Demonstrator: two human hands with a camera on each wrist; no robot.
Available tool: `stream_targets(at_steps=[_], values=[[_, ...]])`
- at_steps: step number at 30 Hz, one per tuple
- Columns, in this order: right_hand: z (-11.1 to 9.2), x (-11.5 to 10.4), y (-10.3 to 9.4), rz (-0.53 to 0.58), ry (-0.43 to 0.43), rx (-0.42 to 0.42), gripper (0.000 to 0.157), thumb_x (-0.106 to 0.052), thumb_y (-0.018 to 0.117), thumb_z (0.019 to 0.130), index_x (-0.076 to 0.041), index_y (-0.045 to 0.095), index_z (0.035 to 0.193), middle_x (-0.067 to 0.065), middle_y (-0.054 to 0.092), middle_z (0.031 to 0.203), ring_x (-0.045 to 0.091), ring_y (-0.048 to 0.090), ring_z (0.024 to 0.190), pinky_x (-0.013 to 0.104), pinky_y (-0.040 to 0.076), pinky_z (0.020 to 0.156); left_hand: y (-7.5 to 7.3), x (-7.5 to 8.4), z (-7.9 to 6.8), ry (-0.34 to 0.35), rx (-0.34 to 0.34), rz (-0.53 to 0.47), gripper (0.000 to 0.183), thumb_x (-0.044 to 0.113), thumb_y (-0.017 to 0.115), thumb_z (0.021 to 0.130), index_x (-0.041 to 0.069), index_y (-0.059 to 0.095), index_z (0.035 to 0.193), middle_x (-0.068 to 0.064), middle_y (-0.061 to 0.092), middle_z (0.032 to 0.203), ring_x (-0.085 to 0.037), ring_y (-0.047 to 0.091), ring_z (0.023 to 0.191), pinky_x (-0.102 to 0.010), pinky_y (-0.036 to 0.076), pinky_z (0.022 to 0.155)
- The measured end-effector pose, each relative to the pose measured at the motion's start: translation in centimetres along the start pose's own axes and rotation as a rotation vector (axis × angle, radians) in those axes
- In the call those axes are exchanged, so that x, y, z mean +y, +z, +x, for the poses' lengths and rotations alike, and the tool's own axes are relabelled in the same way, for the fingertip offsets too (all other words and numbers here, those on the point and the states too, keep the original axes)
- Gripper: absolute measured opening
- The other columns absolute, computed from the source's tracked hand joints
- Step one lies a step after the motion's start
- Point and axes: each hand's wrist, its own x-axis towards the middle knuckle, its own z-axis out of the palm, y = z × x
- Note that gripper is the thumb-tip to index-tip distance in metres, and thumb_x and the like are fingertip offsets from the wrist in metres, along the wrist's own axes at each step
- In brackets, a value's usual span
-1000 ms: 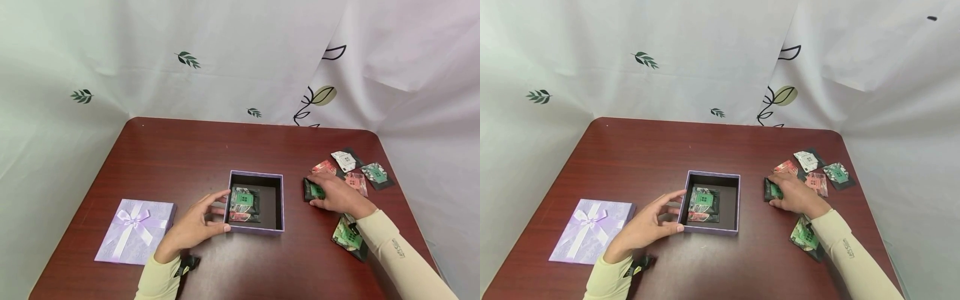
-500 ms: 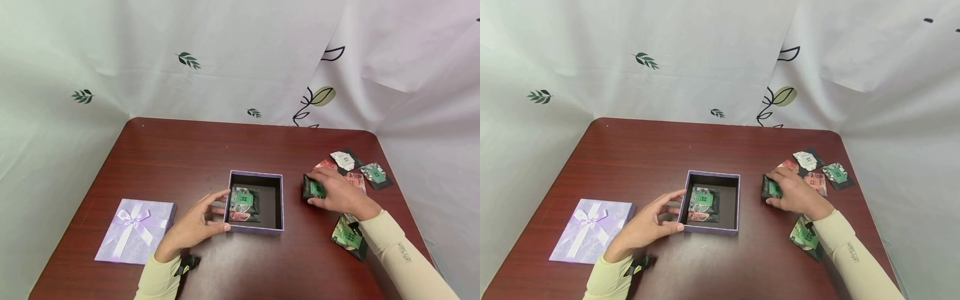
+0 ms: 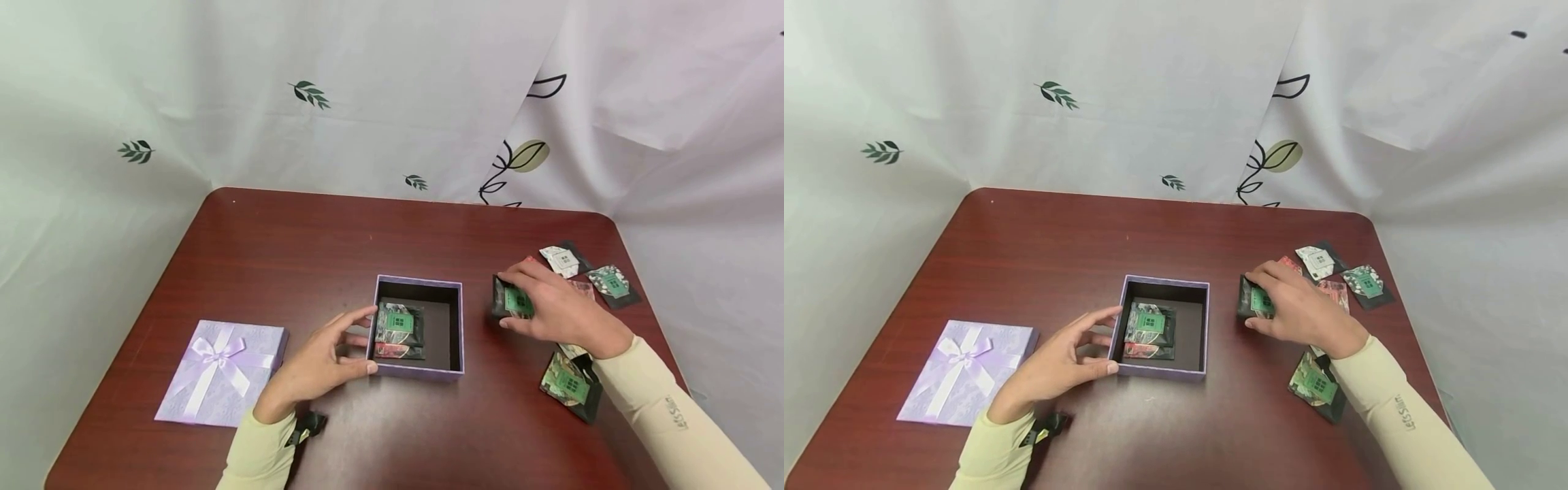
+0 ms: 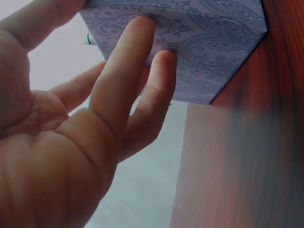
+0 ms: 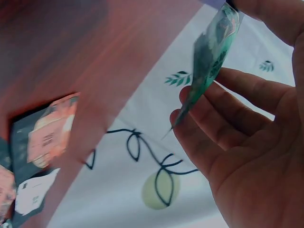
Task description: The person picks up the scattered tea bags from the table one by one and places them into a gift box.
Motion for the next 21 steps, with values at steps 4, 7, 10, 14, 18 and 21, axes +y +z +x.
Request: stream_targets(at_steps=[4,7,10,14,18,21], values=[[0.5,-1.2,-0.7,-0.004,-0.009,-0.003,0.075,-0.033,0.095,0.076,0.001,0.066,0.136,0.013,0.065,0.127,0.030,0.064,0.117,0.053,0.055,0.103,-0.1,0.1,0.0,-0.009,-0.001,0.009,0.088,0.015,0.088,0.088,0.020,0.042,0.162,-0.018,0.052,0.149,-0.036,0.067,0.124,-0.030,0.064,0.089],[1.0,-2.2,-1.0,-0.007,-0.030,-0.002,0.075,-0.034,0.094,0.077,0.001,0.066,0.137,0.013,0.065,0.127,0.029,0.063,0.117,0.052,0.054,0.104,-0.1,0.2,0.0,-0.010,-0.003,0.007,0.088,0.015,0.088,0.088,0.019,0.041,0.162,-0.017,0.052,0.149,-0.035,0.067,0.124,-0.030,0.063,0.089],[1.6,-3.3,-1.3,-0.012,-0.051,-0.006,0.075,-0.036,0.093,0.078,0.001,0.065,0.138,0.013,0.065,0.128,0.028,0.063,0.117,0.049,0.056,0.102,-0.1,0.2,0.0,-0.007,-0.005,0.003,0.087,0.016,0.088,0.088,0.022,0.042,0.162,-0.017,0.052,0.149,-0.035,0.067,0.124,-0.029,0.063,0.089],[2.7,-4.9,-1.5,-0.024,-0.078,-0.015,0.076,-0.040,0.092,0.080,0.000,0.065,0.139,0.012,0.063,0.132,0.026,0.063,0.117,0.046,0.059,0.097,-0.1,0.2,-0.1,-0.014,-0.004,0.007,0.087,0.018,0.088,0.088,0.028,0.043,0.161,-0.016,0.052,0.150,-0.034,0.067,0.125,-0.028,0.063,0.089],[4.0,-6.4,-1.4,-0.025,-0.121,-0.023,0.077,-0.044,0.091,0.081,-0.001,0.066,0.139,0.011,0.064,0.134,0.025,0.064,0.120,0.043,0.059,0.099,-0.2,0.2,-0.1,-0.018,-0.006,0.010,0.086,0.018,0.088,0.088,0.031,0.043,0.160,-0.017,0.052,0.151,-0.034,0.067,0.126,-0.028,0.063,0.089],[5.0,-7.5,-1.2,-0.019,-0.149,-0.040,0.076,-0.048,0.089,0.083,-0.002,0.065,0.140,0.010,0.064,0.134,0.024,0.064,0.121,0.043,0.058,0.101,-0.2,0.2,-0.1,-0.020,-0.007,0.011,0.086,0.018,0.088,0.088,0.031,0.043,0.160,-0.018,0.052,0.152,-0.034,0.066,0.126,-0.028,0.063,0.089]])
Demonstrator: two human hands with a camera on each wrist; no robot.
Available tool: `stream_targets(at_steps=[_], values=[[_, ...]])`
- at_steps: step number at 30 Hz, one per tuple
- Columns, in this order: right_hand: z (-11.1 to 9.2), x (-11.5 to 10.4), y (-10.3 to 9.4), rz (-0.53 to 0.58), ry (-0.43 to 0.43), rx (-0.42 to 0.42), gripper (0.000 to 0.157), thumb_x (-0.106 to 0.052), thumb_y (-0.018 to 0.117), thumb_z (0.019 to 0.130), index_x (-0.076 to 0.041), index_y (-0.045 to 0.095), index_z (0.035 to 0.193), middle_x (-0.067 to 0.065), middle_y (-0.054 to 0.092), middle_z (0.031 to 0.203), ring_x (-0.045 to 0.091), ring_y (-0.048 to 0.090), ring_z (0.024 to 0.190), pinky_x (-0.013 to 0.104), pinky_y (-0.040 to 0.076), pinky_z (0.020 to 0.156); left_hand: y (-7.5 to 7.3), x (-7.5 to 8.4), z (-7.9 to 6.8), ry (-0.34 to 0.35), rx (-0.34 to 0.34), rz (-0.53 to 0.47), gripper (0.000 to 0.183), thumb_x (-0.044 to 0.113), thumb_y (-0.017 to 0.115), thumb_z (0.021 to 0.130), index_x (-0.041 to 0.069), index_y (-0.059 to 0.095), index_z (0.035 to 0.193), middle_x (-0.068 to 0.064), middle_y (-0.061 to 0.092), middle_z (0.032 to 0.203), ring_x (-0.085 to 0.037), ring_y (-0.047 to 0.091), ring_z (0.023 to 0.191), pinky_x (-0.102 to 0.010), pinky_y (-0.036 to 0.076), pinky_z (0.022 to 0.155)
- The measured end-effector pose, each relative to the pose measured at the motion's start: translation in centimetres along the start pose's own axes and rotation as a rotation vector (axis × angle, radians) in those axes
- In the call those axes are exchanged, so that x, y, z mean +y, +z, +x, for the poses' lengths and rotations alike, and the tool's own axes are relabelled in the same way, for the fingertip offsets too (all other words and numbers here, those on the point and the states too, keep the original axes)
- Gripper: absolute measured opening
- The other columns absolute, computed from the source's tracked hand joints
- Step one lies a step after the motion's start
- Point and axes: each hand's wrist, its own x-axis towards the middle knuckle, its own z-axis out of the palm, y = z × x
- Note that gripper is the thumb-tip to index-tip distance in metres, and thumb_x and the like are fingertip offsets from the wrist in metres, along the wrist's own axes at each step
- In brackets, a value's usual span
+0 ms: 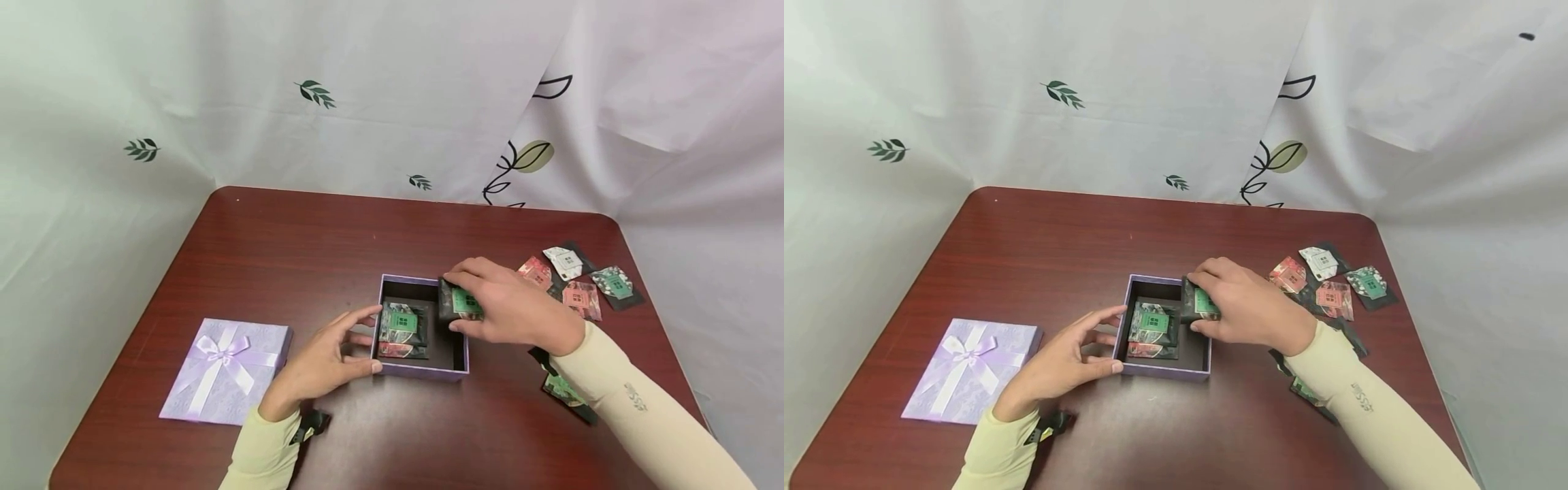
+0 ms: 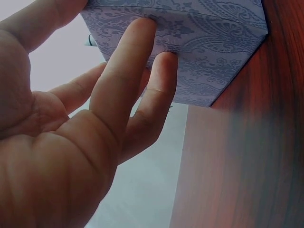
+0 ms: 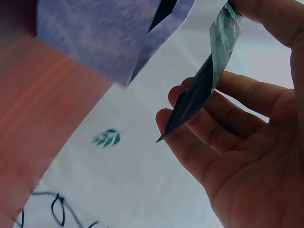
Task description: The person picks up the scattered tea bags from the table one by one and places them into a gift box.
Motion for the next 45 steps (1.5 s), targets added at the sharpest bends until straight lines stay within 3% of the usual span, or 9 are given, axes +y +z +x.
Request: stream_targets(at_steps=[12,15,19,29,45], values=[[3.9,-2.3,3.1,0.012,-0.083,-0.078,0.070,-0.049,0.087,0.084,-0.005,0.069,0.135,0.008,0.065,0.128,0.021,0.066,0.113,0.038,0.060,0.098,-0.1,0.1,-0.1,-0.023,-0.005,-0.011,0.086,0.021,0.088,0.089,0.033,0.042,0.161,-0.015,0.050,0.154,-0.034,0.065,0.128,-0.028,0.063,0.089],[4.4,-2.6,3.8,0.019,-0.085,-0.102,0.068,-0.049,0.087,0.084,-0.006,0.069,0.134,0.007,0.065,0.129,0.020,0.067,0.112,0.037,0.060,0.097,-0.1,0.0,0.0,-0.019,-0.006,-0.011,0.086,0.020,0.088,0.089,0.029,0.042,0.162,-0.017,0.050,0.155,-0.034,0.066,0.128,-0.028,0.063,0.089],[4.9,-3.1,4.4,0.027,-0.074,-0.126,0.068,-0.049,0.087,0.084,-0.007,0.069,0.135,0.007,0.066,0.130,0.020,0.067,0.112,0.037,0.061,0.096,0.0,0.0,0.1,-0.010,-0.010,-0.017,0.087,0.018,0.087,0.089,0.022,0.041,0.163,-0.018,0.050,0.155,-0.036,0.066,0.128,-0.028,0.063,0.089],[5.9,-3.8,6.5,-0.001,-0.085,-0.150,0.070,-0.051,0.086,0.084,-0.004,0.069,0.132,0.008,0.067,0.125,0.020,0.068,0.108,0.035,0.061,0.094,-0.2,0.0,0.1,-0.019,-0.017,-0.027,0.087,0.016,0.087,0.089,0.027,0.042,0.162,-0.012,0.050,0.155,-0.034,0.065,0.129,-0.028,0.063,0.089],[6.5,-4.5,9.5,-0.140,-0.106,-0.225,0.061,-0.056,0.082,0.089,-0.003,0.073,0.118,0.007,0.068,0.105,0.019,0.065,0.090,0.034,0.062,0.080,-0.3,0.3,0.1,-0.011,-0.019,-0.005,0.087,0.016,0.087,0.089,0.022,0.042,0.163,-0.012,0.050,0.156,-0.034,0.066,0.128,-0.027,0.063,0.088]])
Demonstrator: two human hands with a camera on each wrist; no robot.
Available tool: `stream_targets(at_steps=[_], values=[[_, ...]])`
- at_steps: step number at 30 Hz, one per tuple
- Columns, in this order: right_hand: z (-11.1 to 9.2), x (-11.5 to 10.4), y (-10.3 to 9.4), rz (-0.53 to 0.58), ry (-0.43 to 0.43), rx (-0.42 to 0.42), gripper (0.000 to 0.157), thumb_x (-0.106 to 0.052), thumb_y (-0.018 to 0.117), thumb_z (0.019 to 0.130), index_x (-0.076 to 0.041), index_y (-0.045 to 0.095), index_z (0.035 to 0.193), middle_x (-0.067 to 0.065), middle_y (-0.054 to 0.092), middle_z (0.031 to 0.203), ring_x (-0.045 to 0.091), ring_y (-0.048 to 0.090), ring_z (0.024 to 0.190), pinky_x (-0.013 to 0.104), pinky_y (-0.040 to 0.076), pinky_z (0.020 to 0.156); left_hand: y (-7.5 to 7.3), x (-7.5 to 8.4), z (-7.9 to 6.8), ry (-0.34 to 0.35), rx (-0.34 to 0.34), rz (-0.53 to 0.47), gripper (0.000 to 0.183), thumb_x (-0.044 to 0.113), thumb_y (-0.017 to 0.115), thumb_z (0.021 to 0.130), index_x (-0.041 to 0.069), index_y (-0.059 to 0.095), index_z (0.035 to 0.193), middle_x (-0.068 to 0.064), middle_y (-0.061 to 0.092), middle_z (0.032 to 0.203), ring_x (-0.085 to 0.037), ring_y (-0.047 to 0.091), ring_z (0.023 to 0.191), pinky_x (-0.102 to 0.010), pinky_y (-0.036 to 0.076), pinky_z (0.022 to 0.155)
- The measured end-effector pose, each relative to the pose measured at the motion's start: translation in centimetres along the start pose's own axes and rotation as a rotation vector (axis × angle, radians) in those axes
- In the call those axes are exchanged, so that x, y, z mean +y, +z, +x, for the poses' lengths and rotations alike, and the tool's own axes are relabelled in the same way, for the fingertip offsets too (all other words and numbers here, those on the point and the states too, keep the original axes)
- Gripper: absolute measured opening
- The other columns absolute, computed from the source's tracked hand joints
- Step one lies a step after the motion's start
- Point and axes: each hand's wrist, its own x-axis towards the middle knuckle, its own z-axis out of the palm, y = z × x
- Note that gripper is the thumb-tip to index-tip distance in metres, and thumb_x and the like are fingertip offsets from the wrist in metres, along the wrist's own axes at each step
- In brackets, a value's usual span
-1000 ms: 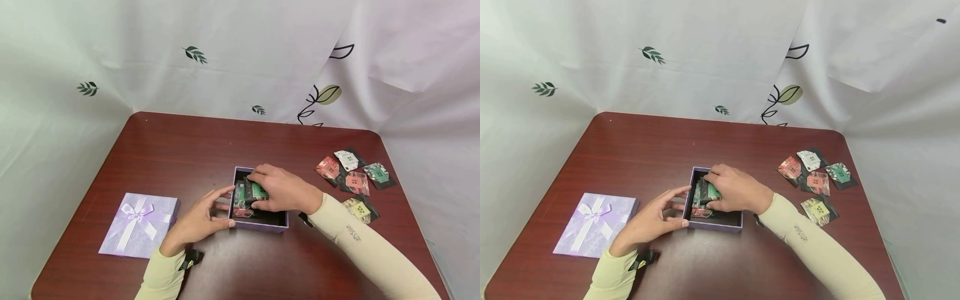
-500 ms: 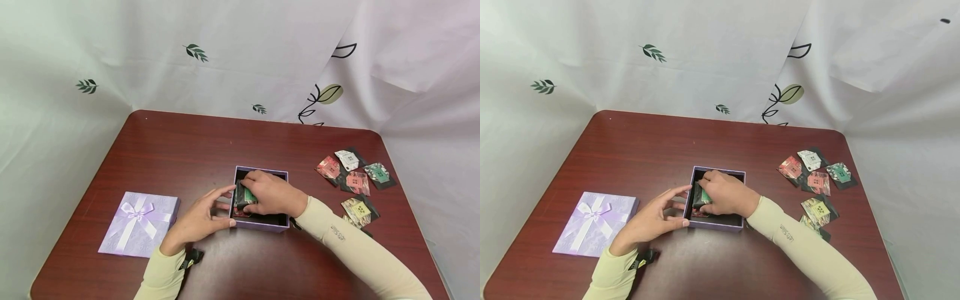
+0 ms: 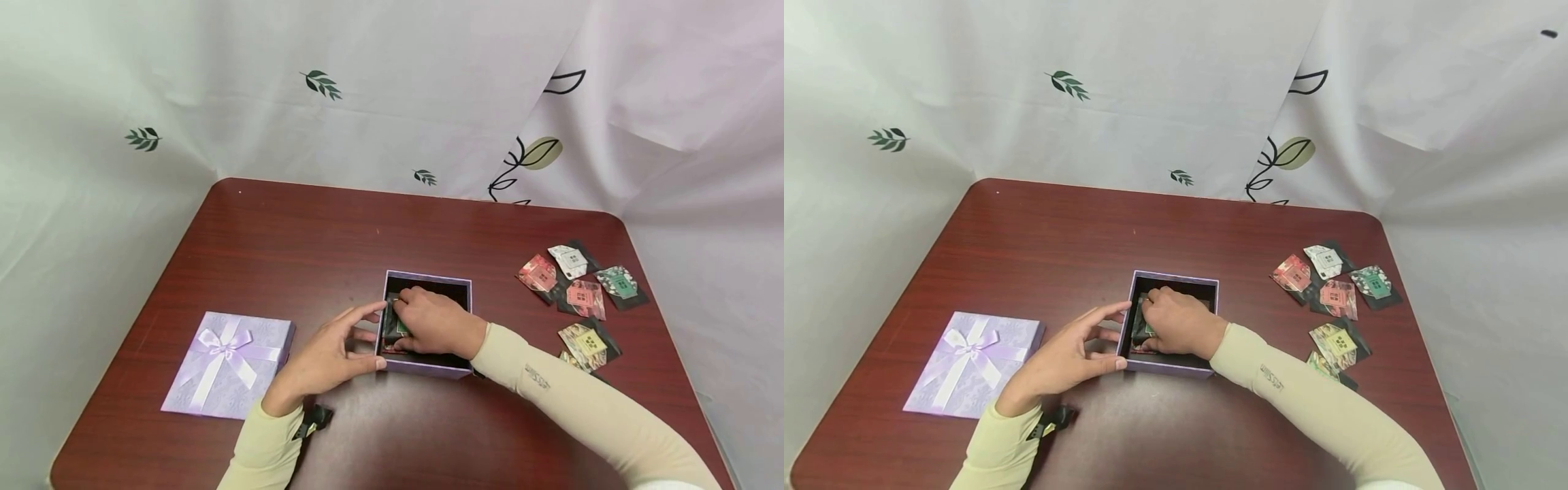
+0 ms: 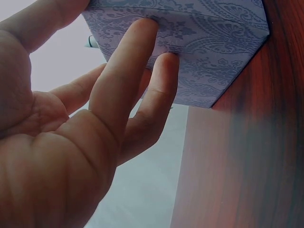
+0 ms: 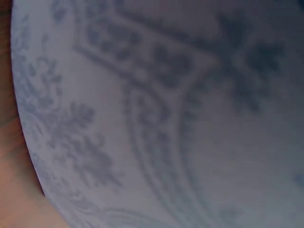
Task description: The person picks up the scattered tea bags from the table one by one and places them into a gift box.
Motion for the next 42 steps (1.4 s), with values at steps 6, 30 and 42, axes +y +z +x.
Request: stream_targets(at_steps=[6,30,42], values=[[0.1,0.0,0.3,-0.014,-0.006,-0.039,0.059,-0.053,0.082,0.090,-0.003,0.071,0.120,0.008,0.068,0.108,0.018,0.065,0.094,0.033,0.062,0.081,0.0,0.0,0.0,0.003,0.004,0.003,0.087,0.015,0.087,0.089,0.023,0.042,0.163,-0.013,0.050,0.155,-0.035,0.065,0.129,-0.027,0.063,0.088],[-0.8,0.3,-1.8,0.049,-0.033,0.094,0.069,-0.053,0.076,0.095,0.001,0.064,0.137,0.013,0.066,0.130,0.025,0.067,0.118,0.037,0.059,0.102,0.2,-0.2,0.0,-0.002,0.002,-0.022,0.086,0.017,0.087,0.089,0.026,0.042,0.162,-0.017,0.048,0.155,-0.035,0.065,0.129,-0.028,0.063,0.089],[-5.8,3.0,-5.7,0.173,0.132,0.222,0.073,-0.052,0.078,0.094,0.000,0.061,0.144,0.014,0.064,0.141,0.028,0.064,0.129,0.044,0.056,0.108,0.3,-0.6,0.1,0.011,0.023,-0.025,0.086,0.015,0.087,0.088,0.021,0.043,0.161,-0.023,0.049,0.152,-0.040,0.066,0.126,-0.030,0.064,0.089]])
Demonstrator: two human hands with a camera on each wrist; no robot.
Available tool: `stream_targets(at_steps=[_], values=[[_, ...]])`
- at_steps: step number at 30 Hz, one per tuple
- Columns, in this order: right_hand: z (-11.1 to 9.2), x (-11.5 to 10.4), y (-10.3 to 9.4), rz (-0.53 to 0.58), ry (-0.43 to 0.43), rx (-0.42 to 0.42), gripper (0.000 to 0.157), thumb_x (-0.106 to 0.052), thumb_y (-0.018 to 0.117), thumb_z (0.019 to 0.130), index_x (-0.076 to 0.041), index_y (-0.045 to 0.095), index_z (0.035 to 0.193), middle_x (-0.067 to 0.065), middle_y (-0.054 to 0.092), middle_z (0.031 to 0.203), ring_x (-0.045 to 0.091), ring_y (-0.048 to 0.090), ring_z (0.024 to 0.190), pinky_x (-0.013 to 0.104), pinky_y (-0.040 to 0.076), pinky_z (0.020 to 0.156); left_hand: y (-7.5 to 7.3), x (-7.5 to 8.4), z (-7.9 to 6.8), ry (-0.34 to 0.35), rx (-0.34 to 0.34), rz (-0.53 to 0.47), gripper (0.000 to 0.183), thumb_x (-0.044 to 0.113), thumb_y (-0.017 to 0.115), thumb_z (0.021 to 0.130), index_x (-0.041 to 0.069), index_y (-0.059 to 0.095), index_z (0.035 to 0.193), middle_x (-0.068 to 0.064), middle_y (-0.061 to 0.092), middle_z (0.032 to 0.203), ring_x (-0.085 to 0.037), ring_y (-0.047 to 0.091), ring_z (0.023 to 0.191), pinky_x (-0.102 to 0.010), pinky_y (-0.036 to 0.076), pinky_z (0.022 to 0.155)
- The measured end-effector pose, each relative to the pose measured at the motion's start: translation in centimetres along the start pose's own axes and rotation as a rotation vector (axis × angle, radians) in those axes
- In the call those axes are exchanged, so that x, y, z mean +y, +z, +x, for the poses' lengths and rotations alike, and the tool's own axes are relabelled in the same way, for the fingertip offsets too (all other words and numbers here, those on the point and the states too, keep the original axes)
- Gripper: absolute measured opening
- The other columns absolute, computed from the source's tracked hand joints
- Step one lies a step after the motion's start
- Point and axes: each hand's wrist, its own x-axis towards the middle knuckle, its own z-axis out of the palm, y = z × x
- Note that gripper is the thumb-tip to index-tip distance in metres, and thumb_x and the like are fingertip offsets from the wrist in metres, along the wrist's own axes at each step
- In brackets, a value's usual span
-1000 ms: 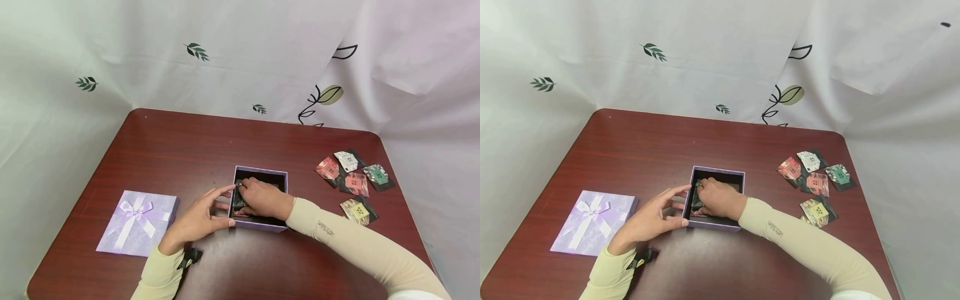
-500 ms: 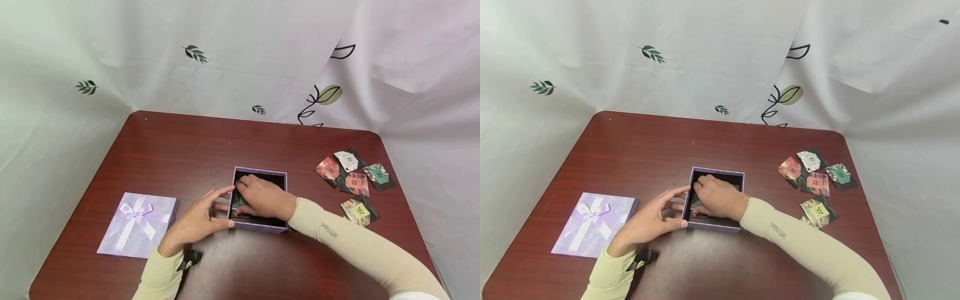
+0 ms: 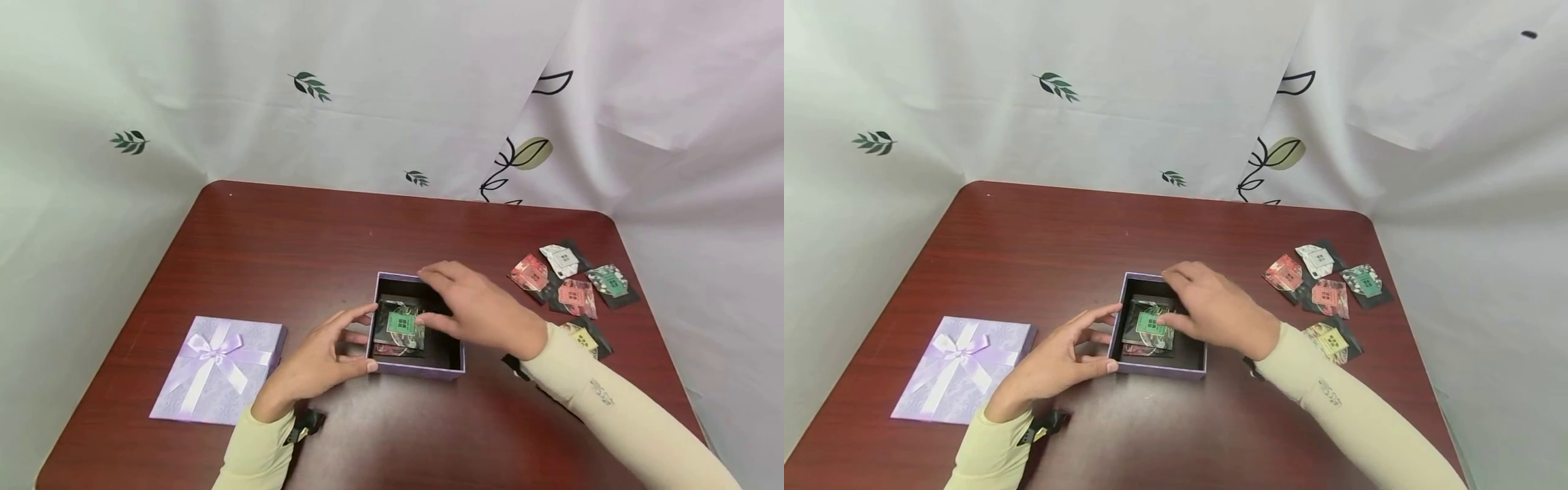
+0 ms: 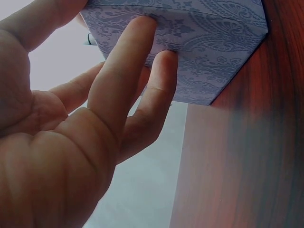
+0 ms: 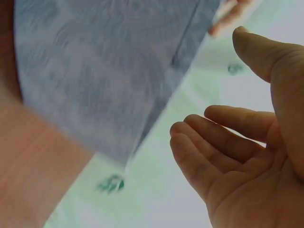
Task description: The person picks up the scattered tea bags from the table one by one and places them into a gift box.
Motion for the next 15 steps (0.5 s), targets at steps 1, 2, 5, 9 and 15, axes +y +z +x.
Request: stream_targets(at_steps=[1,2,5,9,15], values=[[-0.4,0.4,-0.4,0.015,0.024,0.009,0.075,-0.052,0.078,0.094,0.000,0.060,0.145,0.015,0.063,0.142,0.029,0.063,0.130,0.046,0.056,0.109,0.0,0.0,0.0,-0.004,0.004,0.006,0.086,0.015,0.088,0.088,0.024,0.044,0.161,-0.022,0.050,0.152,-0.039,0.066,0.126,-0.030,0.063,0.089],[-0.9,0.9,-0.8,0.029,0.051,0.018,0.076,-0.052,0.078,0.094,0.000,0.059,0.146,0.015,0.063,0.143,0.030,0.063,0.131,0.047,0.055,0.110,0.0,0.1,-0.1,-0.008,0.005,0.006,0.086,0.016,0.088,0.088,0.025,0.044,0.161,-0.022,0.050,0.152,-0.039,0.066,0.126,-0.030,0.063,0.089],[-2.2,2.8,-1.7,0.065,0.131,0.049,0.078,-0.051,0.079,0.093,-0.001,0.058,0.148,0.015,0.062,0.145,0.033,0.063,0.131,0.052,0.053,0.111,0.0,0.2,-0.1,-0.017,0.007,0.015,0.087,0.016,0.089,0.087,0.028,0.044,0.161,-0.020,0.050,0.152,-0.039,0.066,0.126,-0.029,0.063,0.089],[-3.8,6.3,-2.1,0.086,0.233,0.111,0.073,-0.043,0.083,0.092,0.001,0.060,0.145,0.017,0.064,0.141,0.033,0.068,0.116,0.055,0.054,0.105,0.0,0.3,-0.2,-0.021,0.009,0.023,0.088,0.017,0.089,0.087,0.026,0.043,0.162,-0.019,0.051,0.152,-0.037,0.066,0.126,-0.028,0.063,0.089],[-6.1,11.5,-0.9,0.099,0.377,0.138,0.070,-0.037,0.086,0.089,0.004,0.062,0.140,0.022,0.065,0.135,0.036,0.068,0.104,0.060,0.053,0.098,0.1,0.4,-0.2,-0.021,0.009,0.038,0.089,0.018,0.089,0.087,0.023,0.042,0.162,-0.018,0.051,0.152,-0.035,0.066,0.125,-0.028,0.063,0.088]])
